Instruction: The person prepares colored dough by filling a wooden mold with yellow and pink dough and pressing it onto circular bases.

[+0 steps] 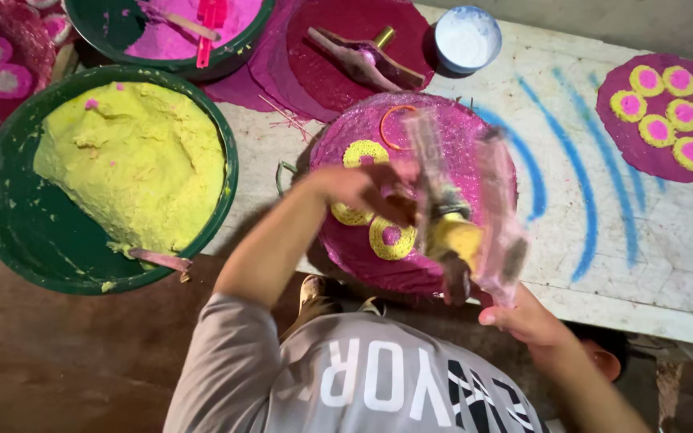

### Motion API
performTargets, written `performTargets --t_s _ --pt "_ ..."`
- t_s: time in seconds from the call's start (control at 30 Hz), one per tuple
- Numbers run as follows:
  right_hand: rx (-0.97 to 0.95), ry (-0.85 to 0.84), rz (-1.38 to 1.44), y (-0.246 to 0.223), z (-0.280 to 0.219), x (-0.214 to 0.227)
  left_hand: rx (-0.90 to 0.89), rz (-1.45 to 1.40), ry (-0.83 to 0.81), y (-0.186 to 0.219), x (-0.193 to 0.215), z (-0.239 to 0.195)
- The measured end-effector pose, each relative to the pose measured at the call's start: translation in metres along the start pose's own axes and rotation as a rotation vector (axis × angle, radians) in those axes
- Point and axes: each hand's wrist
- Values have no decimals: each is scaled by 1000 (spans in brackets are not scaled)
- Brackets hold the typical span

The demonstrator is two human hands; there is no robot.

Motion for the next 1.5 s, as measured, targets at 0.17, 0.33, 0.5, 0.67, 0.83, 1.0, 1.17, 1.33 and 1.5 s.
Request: performTargets --t_s 0.17,0.33,0.5,0.67,0.83,1.0,1.17,1.33,1.5 --pt "309 214 46 3 -16 -17 286 396 1042 -97 132 40" --pt "364 299 174 -4 -15 -29 288 -519 736 -154 139 37" --pt "396 389 169 -1 -2 -33 190 -1068 933 -200 57 7" --pt "409 414 196 -3 24 -45 -52 -706 1267 -208 -81 -22" --pt "417 370 217 -13 46 -57 -145 -330 1435 -115 -110 -63" --pt "422 349 192 -21 59 -70 148 691 1302 -48 -84 -71" --pt "412 353 187 -19 53 -72 126 845 1188 -39 -79 -55" --pt "437 415 167 -5 38 -65 145 813 1218 -41 -71 -58" --pt "441 435 200 0 33 -61 81 827 1125 -36 -67 -56"
Point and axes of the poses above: each hand's wrist, its own z-axis towards the middle knuckle, its own x-axis out of the back of the hand, y = z × x, and after that the axes turned 14 degrees about x, right-handed
